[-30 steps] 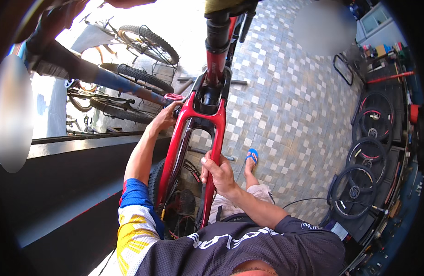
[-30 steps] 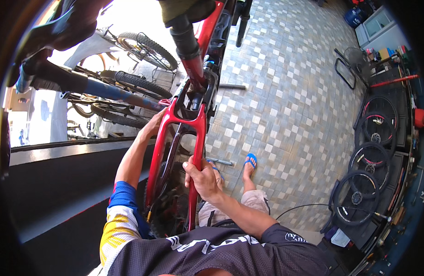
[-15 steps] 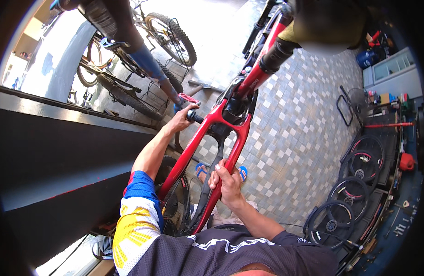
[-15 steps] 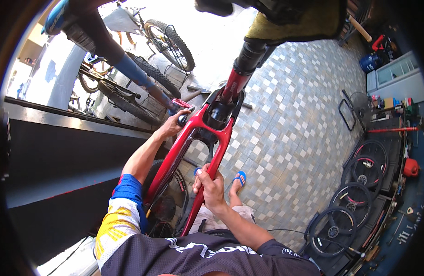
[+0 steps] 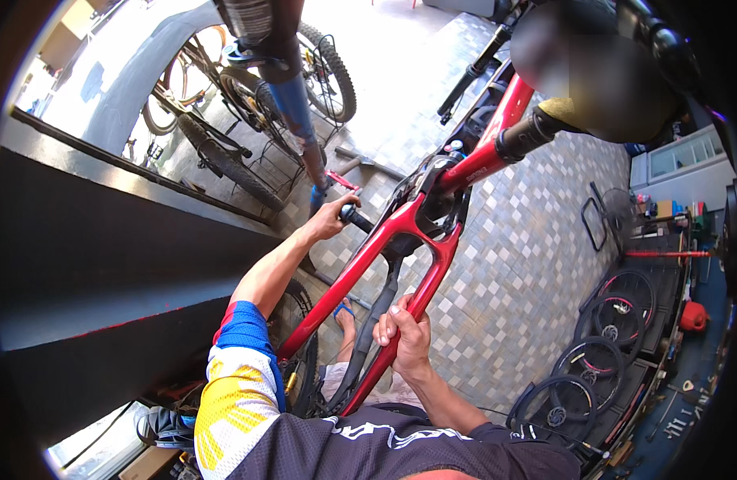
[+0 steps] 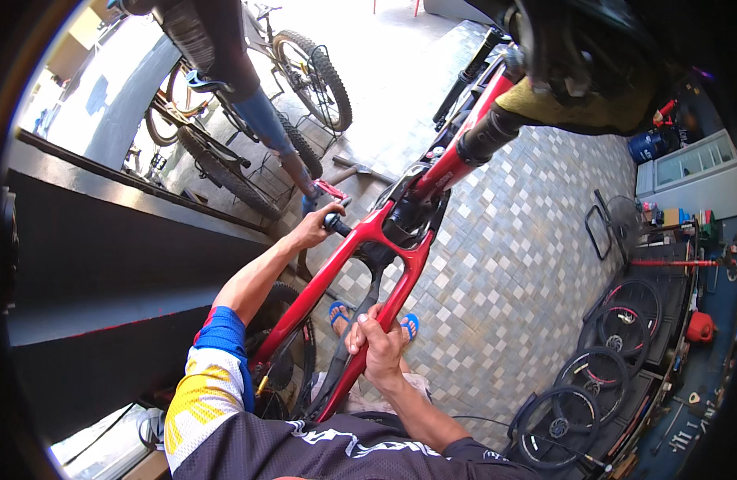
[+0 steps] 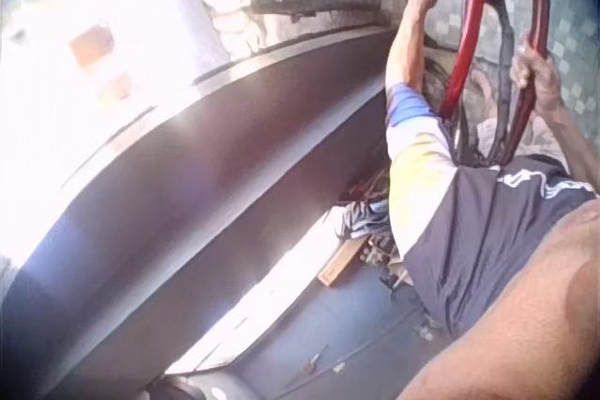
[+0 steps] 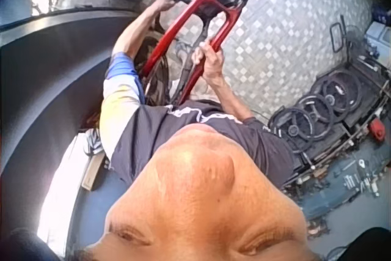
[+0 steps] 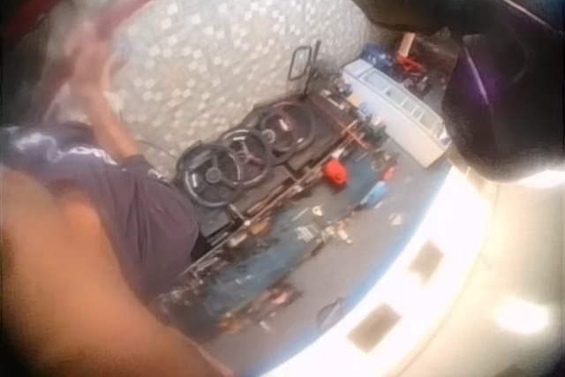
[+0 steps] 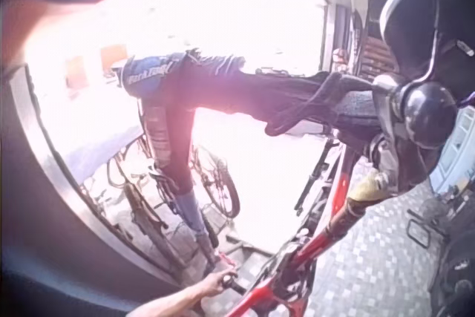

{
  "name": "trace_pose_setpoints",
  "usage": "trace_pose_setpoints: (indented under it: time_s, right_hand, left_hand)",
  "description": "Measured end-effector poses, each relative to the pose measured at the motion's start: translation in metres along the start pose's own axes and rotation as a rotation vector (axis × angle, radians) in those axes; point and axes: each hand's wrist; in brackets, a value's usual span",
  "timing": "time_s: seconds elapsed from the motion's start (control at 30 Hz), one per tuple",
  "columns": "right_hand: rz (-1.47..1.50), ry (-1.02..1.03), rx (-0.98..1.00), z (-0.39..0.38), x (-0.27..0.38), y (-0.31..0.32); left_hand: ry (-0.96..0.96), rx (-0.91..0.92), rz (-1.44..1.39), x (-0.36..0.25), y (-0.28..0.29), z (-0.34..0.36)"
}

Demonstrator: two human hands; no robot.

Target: The person removes a red crank arm from a red mountain bike using a wrench and a rag, then retrieves a torque wrench from the workbench and uses it to tighten bolts on the bike frame. The person handles the crank arm, wrench, rag, and torque wrench throughout the task.

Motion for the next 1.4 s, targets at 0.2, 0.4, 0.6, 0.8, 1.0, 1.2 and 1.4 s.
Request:
trace_pose_setpoints:
  time_s: [0.2, 0.4, 0.6, 0.8, 1.0, 1.2, 1.4]
  right_hand:
    - [0.031, -0.018, 0.011, -0.001, 0.001, -0.003]
    - [0.038, -0.007, 0.024, 0.002, 0.001, 0.002]
    - [0.025, -0.020, -0.003, 0.002, 0.001, 0.005]
    - [-0.001, -0.008, 0.027, 0.001, 0.001, 0.002]
    - [-0.001, -0.002, 0.000, 0.002, 0.001, 0.004]
    - [-0.031, -0.012, 0.012, -0.002, 0.003, -0.001]
    - [0.010, 0.003, 0.021, 0.004, 0.000, 0.005]
  left_hand:
    - [-0.200, 0.172, 0.033, -0.018, -0.016, 0.008]
    - [-0.242, 0.140, 0.105, -0.021, -0.031, 0.004]
    - [-0.090, 0.229, 0.186, -0.029, -0.016, 0.001]
    - [0.118, 0.283, 0.069, -0.004, -0.004, -0.008]
    - [0.308, -0.021, -0.056, -0.041, -0.040, -0.001]
    - [0.226, -0.321, 0.070, 0.002, -0.015, -0.011]
    - [0.342, -0.319, 0.226, -0.002, 0.018, -0.002]
Point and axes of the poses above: each hand's wrist, its own z-axis towards the middle knuckle, its own y-axis out of the back of the hand, x = y × z, and after that the axes turned 10 degrees about -y, right-handed
